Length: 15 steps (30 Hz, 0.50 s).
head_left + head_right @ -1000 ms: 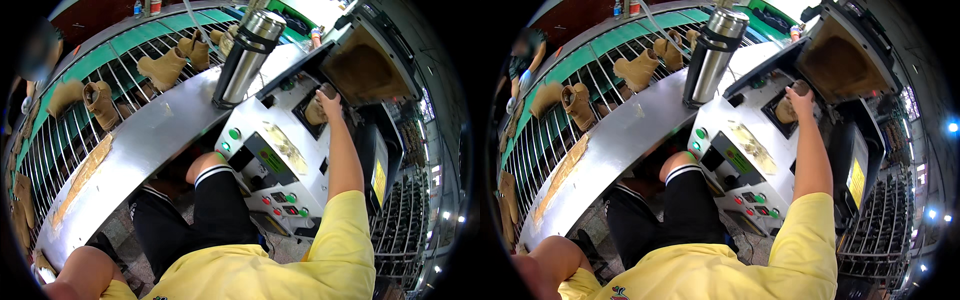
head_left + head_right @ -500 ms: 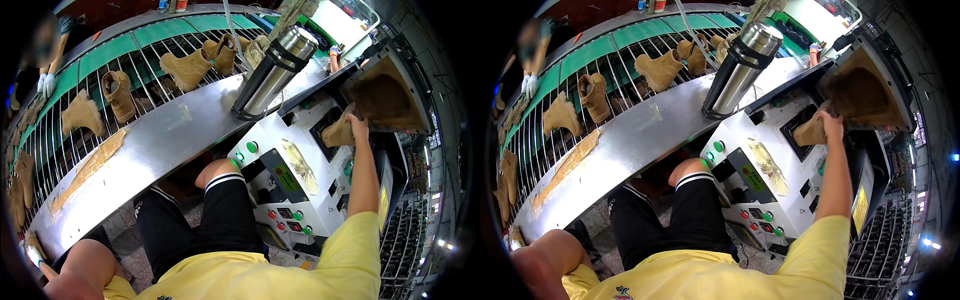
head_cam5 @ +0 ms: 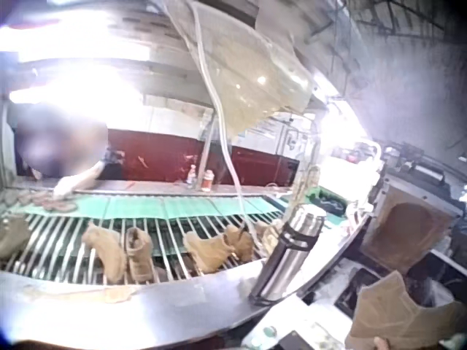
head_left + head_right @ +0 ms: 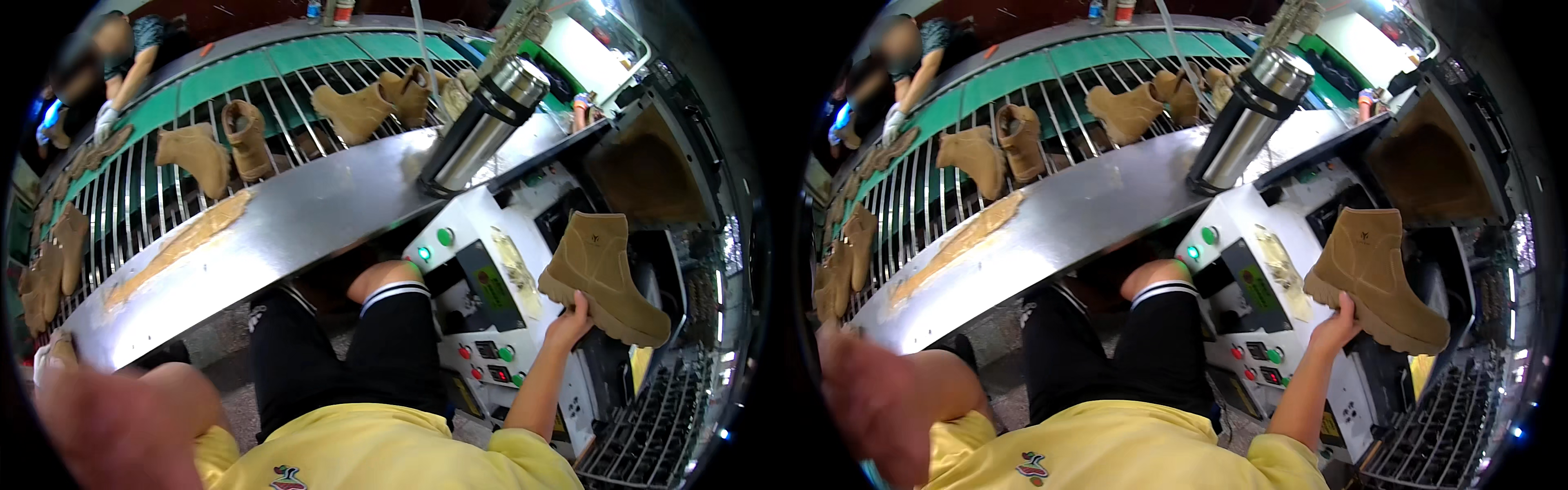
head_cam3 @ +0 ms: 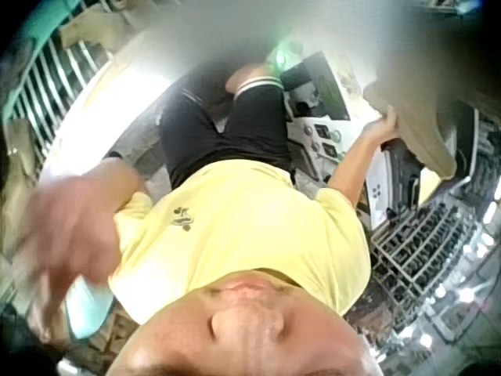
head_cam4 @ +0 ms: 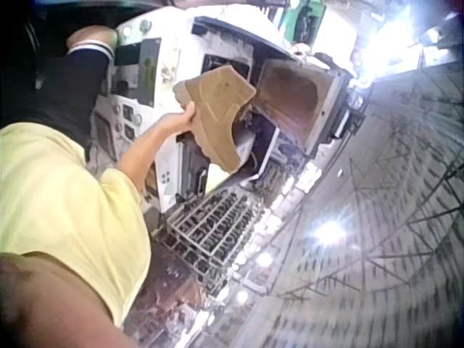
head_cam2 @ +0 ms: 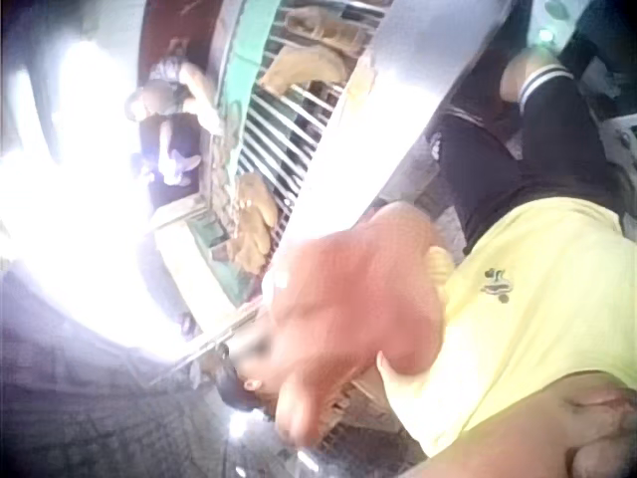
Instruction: The person places shoe uppers and soles into a heating machine, presses buttons to operate it, and then removes the heated components, placing them on a conveyor belt.
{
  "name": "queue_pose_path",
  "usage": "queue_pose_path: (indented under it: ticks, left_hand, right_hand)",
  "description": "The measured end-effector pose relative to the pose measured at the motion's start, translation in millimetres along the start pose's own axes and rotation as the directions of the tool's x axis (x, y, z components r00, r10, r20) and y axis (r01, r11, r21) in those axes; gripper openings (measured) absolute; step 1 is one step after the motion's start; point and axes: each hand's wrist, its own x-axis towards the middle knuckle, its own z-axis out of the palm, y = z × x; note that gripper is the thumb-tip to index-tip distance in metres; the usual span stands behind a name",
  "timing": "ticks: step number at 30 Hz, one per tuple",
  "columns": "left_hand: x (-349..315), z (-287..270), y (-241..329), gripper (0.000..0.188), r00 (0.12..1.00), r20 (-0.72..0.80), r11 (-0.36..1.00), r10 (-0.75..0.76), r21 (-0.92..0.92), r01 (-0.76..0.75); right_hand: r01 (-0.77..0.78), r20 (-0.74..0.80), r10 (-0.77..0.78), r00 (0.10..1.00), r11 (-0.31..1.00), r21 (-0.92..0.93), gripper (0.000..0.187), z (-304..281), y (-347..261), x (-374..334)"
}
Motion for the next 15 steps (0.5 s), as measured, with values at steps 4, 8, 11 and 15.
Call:
queue_pose_path:
  ticks: [4, 8, 11, 15]
  left_hand:
    - [-82, 75, -67, 0.048, 0.669, 0.203, 0.652, -0.715, -0.151, 0.743]
    - [-158, 163, -105, 0.098, 0.440, 0.381, 0.009, -0.813, -0.748, 0.664]
    - [-164, 149, -117, 0.084, 0.296, 0.196, -0.075, -0.935, -0.924, 0.375]
    - [-191, 99, -164, 0.076, 0.146, -0.093, 0.131, -0.985, -0.951, 0.281]
  right_hand:
    - [-0.259, 0.182, 0.231, 0.956, 0.954, 0.151, 0.058, 18, -1, -45]
    - [-0.408, 0.636, 0.352, 0.687, 0.911, -0.063, 0.086, 71, -19, -96]
    - [-0.505, 0.896, 0.401, 0.192, 0.823, -0.260, 0.064, 136, -49, -105]
    - [-0.057, 0.925, 0.337, 0.173, 0.941, -0.333, 0.048, 159, -53, -97]
